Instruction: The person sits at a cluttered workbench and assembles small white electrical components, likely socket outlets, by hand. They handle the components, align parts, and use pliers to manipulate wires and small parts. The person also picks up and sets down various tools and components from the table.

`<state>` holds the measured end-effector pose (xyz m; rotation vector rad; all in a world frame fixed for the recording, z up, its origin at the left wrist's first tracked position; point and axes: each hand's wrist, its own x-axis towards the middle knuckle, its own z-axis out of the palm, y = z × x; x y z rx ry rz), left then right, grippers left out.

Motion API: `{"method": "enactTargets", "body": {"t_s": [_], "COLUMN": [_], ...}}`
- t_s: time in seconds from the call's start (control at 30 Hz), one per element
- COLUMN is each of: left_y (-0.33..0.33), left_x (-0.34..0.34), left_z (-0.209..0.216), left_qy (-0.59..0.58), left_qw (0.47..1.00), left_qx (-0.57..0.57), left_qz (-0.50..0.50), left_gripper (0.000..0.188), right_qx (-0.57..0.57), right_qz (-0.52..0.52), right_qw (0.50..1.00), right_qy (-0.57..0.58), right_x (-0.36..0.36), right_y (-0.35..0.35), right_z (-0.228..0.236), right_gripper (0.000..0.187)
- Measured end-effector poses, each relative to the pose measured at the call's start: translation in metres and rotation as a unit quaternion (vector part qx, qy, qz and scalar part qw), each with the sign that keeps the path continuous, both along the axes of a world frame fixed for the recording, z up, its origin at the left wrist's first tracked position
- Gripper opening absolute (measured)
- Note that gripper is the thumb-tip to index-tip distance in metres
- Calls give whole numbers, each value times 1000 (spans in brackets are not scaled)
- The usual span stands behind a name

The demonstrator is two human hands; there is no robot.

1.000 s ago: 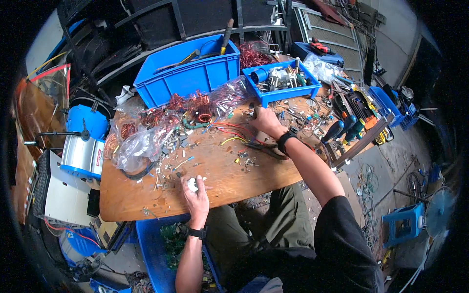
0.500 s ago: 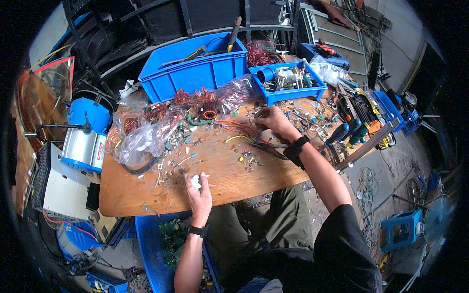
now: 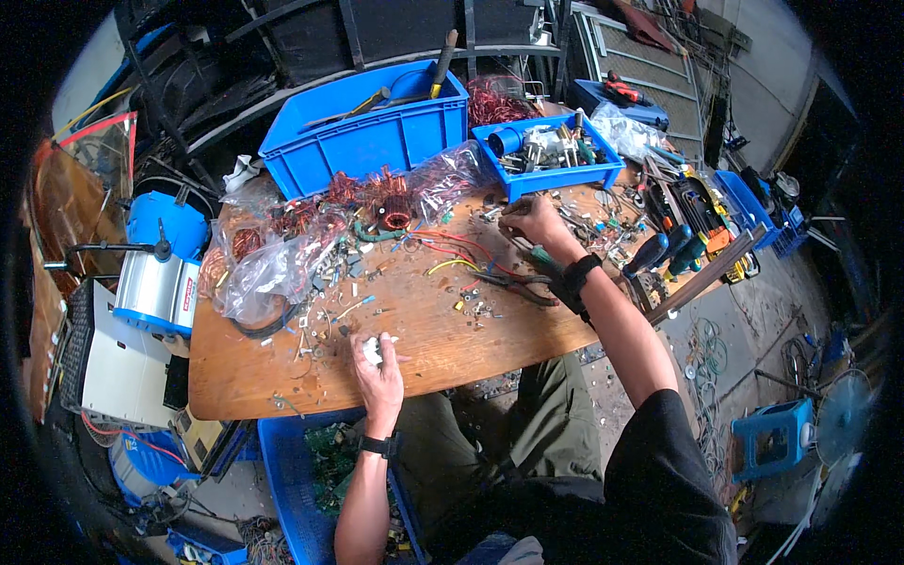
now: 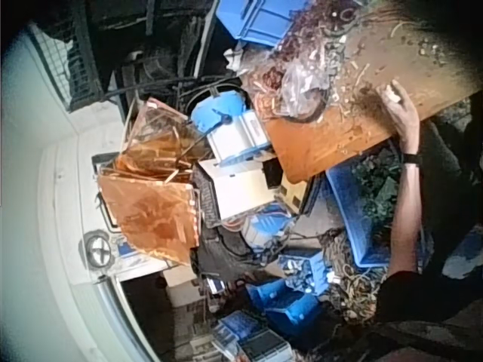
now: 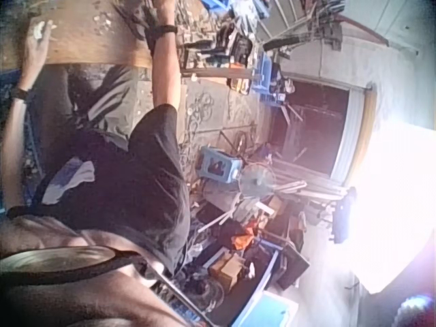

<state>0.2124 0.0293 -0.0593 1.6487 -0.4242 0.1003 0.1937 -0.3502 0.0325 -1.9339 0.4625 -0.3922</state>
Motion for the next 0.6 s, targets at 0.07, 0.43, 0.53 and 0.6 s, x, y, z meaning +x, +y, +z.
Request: {"method": "enactTargets", "body": {"t_s": [0.07,0.43,0.53,0.6], "left_y": [1,2,1,1], "left_x": [-1,-2,-1,0], "left_z": [2,4,0,0], "left_qy": [10,7,0,-6], "left_qw": [1000,1000,1000,1000], "left_qx": [5,8,17,15], "left_qz": [-2,-5,-1,1], "left_gripper": [25,25,25,25], "right_qx": [66,171,189,201], "right_qz": [5,20,18,17], "right_qw": [998,985,981,979], "right_qy": [-17,-14,-26,-32], "right_x": [-2,-20,-23,-30], "right_y": [-1,45,51,57], "right_z": [0,23,17,17], "right_gripper": [22,16,17,18]}}
